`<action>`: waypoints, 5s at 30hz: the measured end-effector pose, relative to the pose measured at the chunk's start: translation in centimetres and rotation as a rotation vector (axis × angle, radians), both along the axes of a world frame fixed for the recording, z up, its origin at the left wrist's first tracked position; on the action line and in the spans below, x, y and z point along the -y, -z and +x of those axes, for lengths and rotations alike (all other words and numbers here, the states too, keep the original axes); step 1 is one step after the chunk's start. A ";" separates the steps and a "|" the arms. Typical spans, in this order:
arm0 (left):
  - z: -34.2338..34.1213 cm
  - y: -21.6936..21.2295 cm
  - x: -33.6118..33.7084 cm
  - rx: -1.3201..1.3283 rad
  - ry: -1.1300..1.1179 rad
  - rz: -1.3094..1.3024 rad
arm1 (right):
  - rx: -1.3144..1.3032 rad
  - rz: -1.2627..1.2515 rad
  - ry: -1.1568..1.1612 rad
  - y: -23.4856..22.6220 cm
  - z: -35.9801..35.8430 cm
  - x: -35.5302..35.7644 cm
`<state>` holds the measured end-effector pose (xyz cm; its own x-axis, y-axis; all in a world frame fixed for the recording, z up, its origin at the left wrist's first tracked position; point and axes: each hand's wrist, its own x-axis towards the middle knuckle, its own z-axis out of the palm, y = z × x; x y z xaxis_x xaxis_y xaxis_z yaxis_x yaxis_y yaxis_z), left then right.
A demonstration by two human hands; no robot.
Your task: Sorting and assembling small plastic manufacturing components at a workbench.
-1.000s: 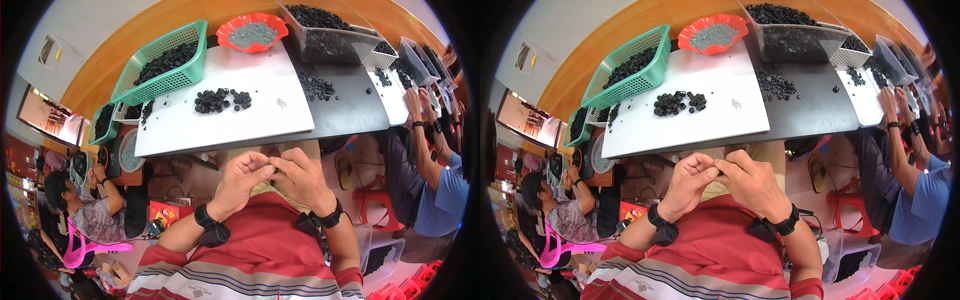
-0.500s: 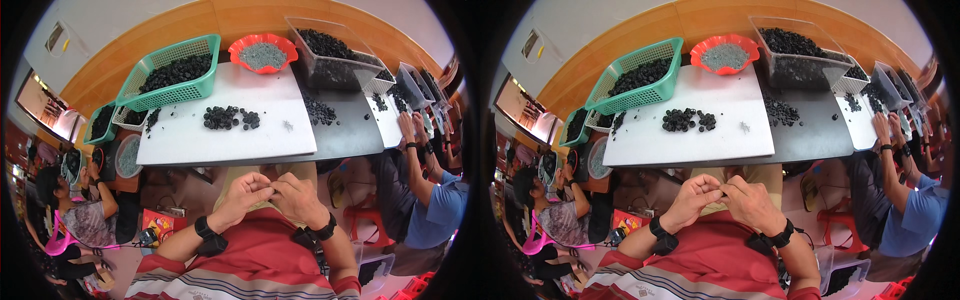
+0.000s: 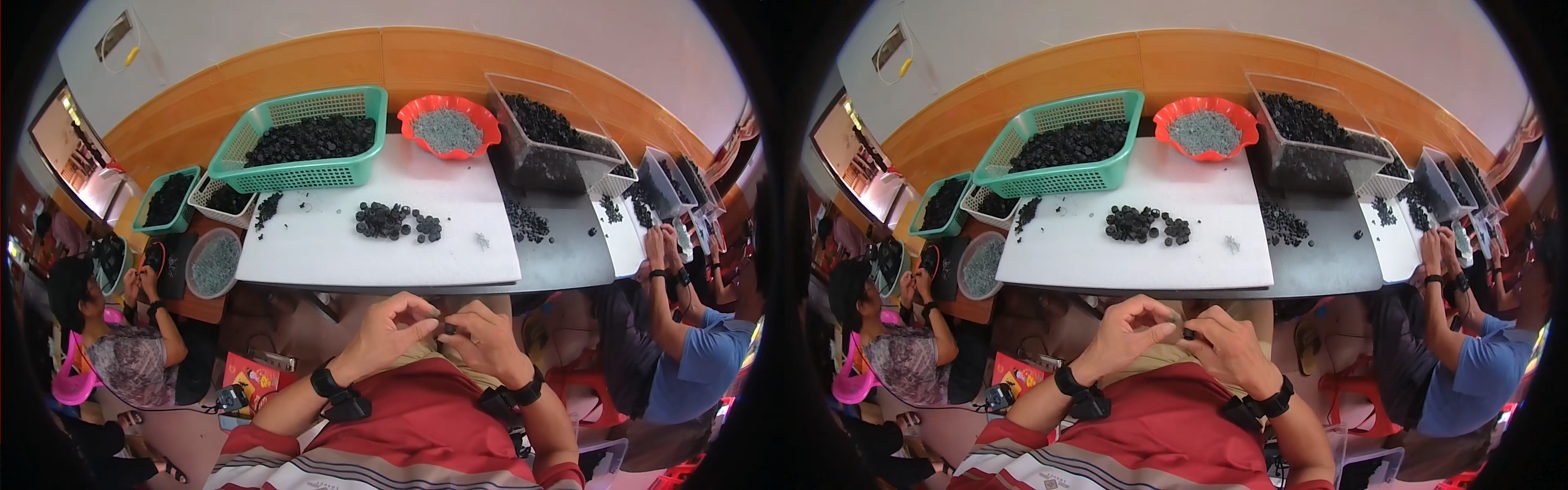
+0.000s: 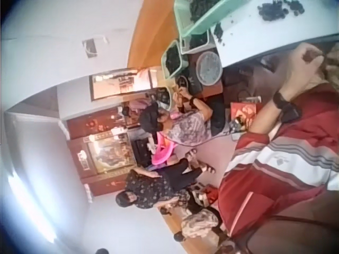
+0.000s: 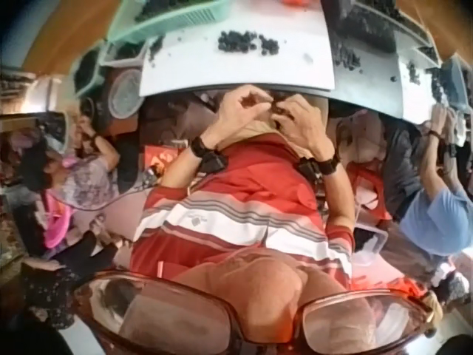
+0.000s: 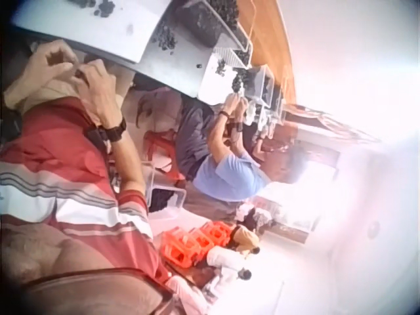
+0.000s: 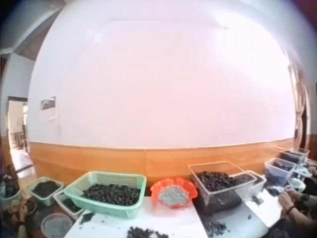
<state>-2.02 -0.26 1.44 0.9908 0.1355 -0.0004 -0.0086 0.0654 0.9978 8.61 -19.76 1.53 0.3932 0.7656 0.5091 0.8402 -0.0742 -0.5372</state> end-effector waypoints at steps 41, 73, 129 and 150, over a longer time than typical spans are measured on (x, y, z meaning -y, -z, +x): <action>2.2 3.6 -7.0 0.641 -0.574 1.261 | -0.560 0.211 0.064 -12.7 8.5 -18.6; 3.2 3.1 -6.4 0.545 -0.524 1.319 | -0.172 0.053 0.363 -0.8 7.9 -2.6; 2.9 0.8 -2.9 0.122 -0.442 0.249 | 0.107 -0.195 0.181 -1.6 5.1 -7.3; 2.7 -0.5 -1.7 -0.102 -0.133 -0.624 | -0.099 0.081 0.346 -2.6 7.4 -3.5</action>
